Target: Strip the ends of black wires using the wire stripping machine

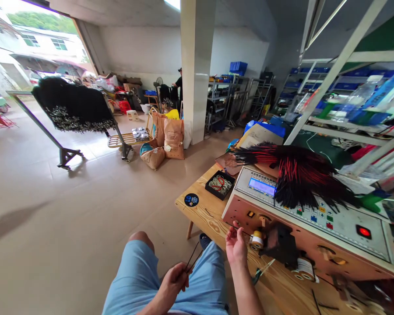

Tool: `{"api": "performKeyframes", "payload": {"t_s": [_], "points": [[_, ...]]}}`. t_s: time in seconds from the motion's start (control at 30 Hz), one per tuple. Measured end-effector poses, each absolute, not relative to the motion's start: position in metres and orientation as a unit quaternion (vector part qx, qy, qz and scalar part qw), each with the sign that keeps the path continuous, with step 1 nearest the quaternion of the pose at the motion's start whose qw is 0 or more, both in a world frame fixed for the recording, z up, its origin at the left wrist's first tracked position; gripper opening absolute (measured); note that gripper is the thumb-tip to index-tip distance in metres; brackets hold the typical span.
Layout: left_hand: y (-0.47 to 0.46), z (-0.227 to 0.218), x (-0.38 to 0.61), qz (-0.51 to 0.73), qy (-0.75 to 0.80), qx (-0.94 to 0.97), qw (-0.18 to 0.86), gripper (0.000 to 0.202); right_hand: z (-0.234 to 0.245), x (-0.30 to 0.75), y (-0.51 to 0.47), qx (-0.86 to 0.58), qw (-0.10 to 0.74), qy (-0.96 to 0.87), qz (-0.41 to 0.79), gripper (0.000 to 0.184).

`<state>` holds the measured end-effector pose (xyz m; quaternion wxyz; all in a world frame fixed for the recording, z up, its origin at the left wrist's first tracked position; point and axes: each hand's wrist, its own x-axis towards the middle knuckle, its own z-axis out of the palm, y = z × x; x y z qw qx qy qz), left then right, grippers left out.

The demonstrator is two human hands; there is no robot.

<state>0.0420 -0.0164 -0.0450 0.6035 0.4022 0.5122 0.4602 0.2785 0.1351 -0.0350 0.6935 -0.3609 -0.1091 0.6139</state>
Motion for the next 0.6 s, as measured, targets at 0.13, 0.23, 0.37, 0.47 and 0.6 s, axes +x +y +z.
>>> {"api": "performKeyframes", "payload": {"t_s": [0.13, 0.23, 0.37, 0.47, 0.6], "points": [[-0.019, -0.044, 0.042, 0.443, 0.523, 0.428, 0.589, 0.037, -0.035, 0.266, 0.136, -0.374, 0.689, -0.119, 0.61, 0.052], [-0.017, -0.045, 0.041, 0.442, 0.54, 0.432, 0.571, 0.049, -0.038, 0.243, 0.13, -0.4, 0.665, -0.131, 0.617, 0.056], [-0.005, -0.039, 0.037, 0.465, 0.574, 0.422, 0.526, 0.064, -0.047, 0.199, 0.097, -0.461, 0.586, -0.224, 0.628, 0.059], [0.007, -0.023, 0.03, 0.499, 0.603, 0.414, 0.465, 0.064, -0.057, 0.168, 0.06, -0.481, 0.502, -0.344, 0.631, 0.062], [0.014, -0.001, 0.027, 0.528, 0.592, 0.4, 0.46, 0.056, -0.067, 0.141, 0.02, -0.448, 0.442, -0.451, 0.634, 0.056]]}}
